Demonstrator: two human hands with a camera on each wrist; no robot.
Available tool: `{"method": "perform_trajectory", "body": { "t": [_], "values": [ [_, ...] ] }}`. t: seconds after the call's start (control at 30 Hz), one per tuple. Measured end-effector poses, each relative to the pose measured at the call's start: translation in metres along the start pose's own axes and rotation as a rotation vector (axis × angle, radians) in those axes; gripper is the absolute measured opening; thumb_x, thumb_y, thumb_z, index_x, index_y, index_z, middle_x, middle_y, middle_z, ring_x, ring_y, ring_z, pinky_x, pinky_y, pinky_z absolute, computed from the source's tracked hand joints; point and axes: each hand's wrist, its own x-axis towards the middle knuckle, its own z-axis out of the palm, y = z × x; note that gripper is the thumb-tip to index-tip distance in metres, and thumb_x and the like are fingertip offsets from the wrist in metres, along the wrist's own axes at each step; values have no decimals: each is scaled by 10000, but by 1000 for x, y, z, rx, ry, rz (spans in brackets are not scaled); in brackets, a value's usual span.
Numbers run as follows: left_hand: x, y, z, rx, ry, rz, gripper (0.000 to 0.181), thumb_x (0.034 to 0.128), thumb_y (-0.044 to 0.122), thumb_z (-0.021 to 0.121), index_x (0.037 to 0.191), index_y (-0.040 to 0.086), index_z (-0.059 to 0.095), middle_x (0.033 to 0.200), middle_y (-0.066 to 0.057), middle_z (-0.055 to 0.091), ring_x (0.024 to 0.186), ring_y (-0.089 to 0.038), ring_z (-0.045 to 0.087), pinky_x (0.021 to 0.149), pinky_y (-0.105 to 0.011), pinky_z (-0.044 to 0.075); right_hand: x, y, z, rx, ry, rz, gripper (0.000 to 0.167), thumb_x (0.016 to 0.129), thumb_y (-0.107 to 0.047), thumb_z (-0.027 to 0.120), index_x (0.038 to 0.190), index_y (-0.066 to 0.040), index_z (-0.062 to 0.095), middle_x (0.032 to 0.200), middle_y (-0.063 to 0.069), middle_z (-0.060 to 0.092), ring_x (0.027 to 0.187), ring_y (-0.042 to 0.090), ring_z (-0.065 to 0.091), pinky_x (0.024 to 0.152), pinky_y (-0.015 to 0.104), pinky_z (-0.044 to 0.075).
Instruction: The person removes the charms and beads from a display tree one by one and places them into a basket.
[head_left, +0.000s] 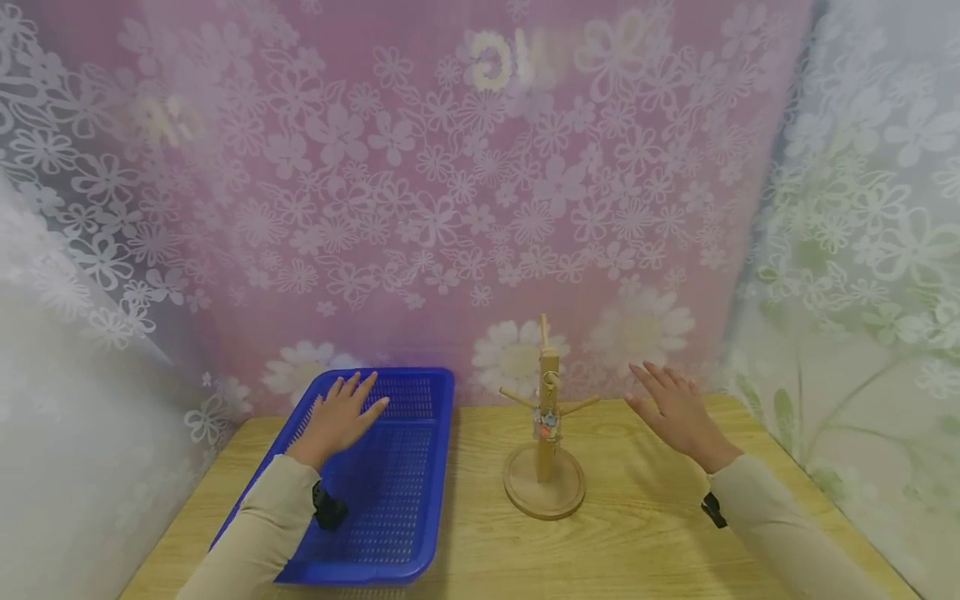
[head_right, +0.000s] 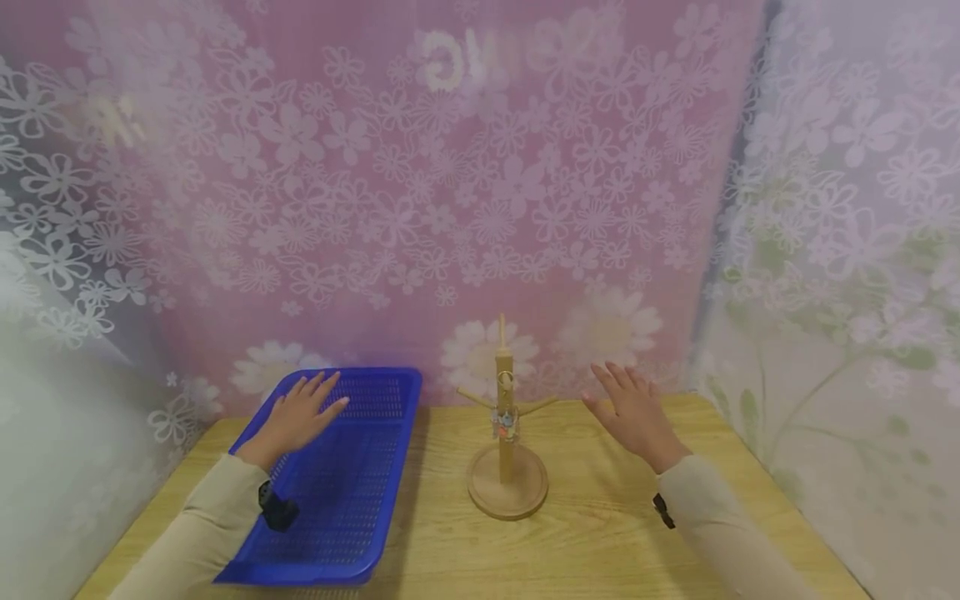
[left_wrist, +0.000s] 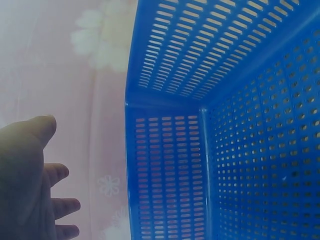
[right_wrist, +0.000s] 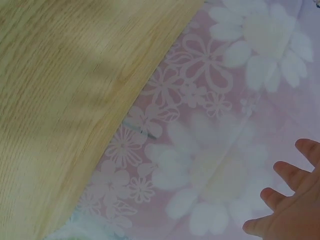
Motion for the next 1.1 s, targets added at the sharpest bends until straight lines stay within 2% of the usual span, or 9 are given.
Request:
{"method": "perform_trajectory", "body": {
  "t": [0.23,0.47,0.7,0.93,1.1],
  "values": [
    [0,4,0,-31,22,14,647,988,486,373,1497,105,248,1515,-231,230,1378,-483,126,1012,-716,110,0,-3,7,32,38,-44,604,967,-373,498,1450,-46,340,1472,274,285,1319,542,188,962,737,112],
    [4,12,4,-63,35,51,666,986,523,336,1499,108,242,1505,-233,255,1376,-477,153,1007,-713,146,0,-9,8,76,55,-84,586,967,-351,509,1439,-39,357,1462,280,298,1311,540,203,971,725,118],
    [4,22,8,-117,41,71,651,985,479,392,1502,115,233,1510,-216,256,1379,-470,156,1013,-707,147,3,-13,9,127,57,-118,575,967,-323,518,1445,-53,350,1468,263,298,1318,501,233,992,700,135],
    [3,37,7,-186,39,98,643,988,447,417,1505,119,221,1517,-206,246,1379,-464,167,1003,-717,149,5,-18,7,206,47,-128,578,970,-296,519,1456,-50,326,1475,256,288,1334,478,231,996,703,136],
    [2,50,8,-233,58,132,642,983,435,439,1500,113,236,1511,-195,272,1383,-429,201,1034,-671,181,7,-23,6,257,34,-124,592,968,-285,527,1459,-35,310,1483,248,283,1344,464,238,1003,681,186]
  ]
}}
